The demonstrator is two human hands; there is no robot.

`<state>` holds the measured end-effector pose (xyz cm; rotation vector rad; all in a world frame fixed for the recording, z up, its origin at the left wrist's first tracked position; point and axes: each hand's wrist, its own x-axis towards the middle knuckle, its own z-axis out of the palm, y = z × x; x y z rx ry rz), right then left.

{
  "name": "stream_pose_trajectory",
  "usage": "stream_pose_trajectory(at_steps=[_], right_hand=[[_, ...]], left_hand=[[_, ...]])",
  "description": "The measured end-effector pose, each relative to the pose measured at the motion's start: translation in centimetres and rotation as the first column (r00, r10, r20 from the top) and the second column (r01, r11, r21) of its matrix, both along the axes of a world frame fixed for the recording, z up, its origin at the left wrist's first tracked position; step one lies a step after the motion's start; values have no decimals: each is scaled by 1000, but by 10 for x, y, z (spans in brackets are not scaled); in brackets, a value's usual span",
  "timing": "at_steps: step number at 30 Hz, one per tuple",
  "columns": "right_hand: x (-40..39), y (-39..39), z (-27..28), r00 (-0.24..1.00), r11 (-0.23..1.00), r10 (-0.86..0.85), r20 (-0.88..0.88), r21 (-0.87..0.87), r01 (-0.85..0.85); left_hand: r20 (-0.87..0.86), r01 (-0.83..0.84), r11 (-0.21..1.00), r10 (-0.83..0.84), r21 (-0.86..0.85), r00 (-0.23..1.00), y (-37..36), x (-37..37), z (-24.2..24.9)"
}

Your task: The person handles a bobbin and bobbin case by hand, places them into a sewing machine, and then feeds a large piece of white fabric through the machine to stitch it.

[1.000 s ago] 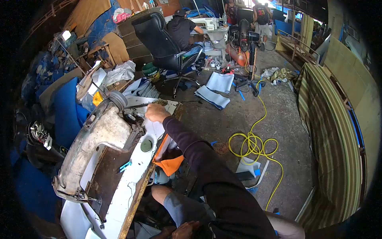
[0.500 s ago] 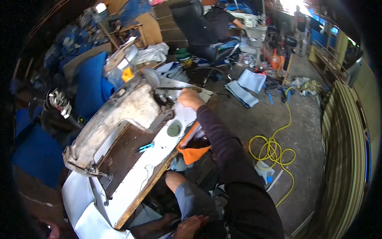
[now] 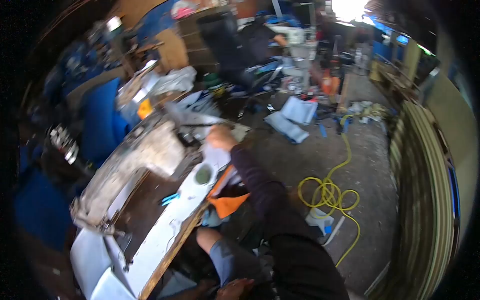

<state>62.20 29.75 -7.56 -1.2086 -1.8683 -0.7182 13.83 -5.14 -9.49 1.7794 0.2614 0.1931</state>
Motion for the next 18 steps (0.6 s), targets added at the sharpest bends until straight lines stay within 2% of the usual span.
stream_pose_trajectory(at_steps=[2,3,8,16,18], right_hand=[[-8,-1,8,965,913,-258,56,-313,262],[-21,-9,21,912,801,-384,144,-441,406],[-25,-17,35,928,807,-325,180,-458,372],[-34,-33,55,907,743,-325,266,-521,419],[-31,-26,50,924,747,-318,212,-544,382]], left_hand=[[-39,31,994,-27,102,999,4,6,9],[-51,44,991,-38,128,998,5,8,12],[-85,60,977,-44,204,995,6,11,18],[-132,10,960,28,279,991,-2,2,24],[-151,-11,953,59,303,987,-4,-2,27]])
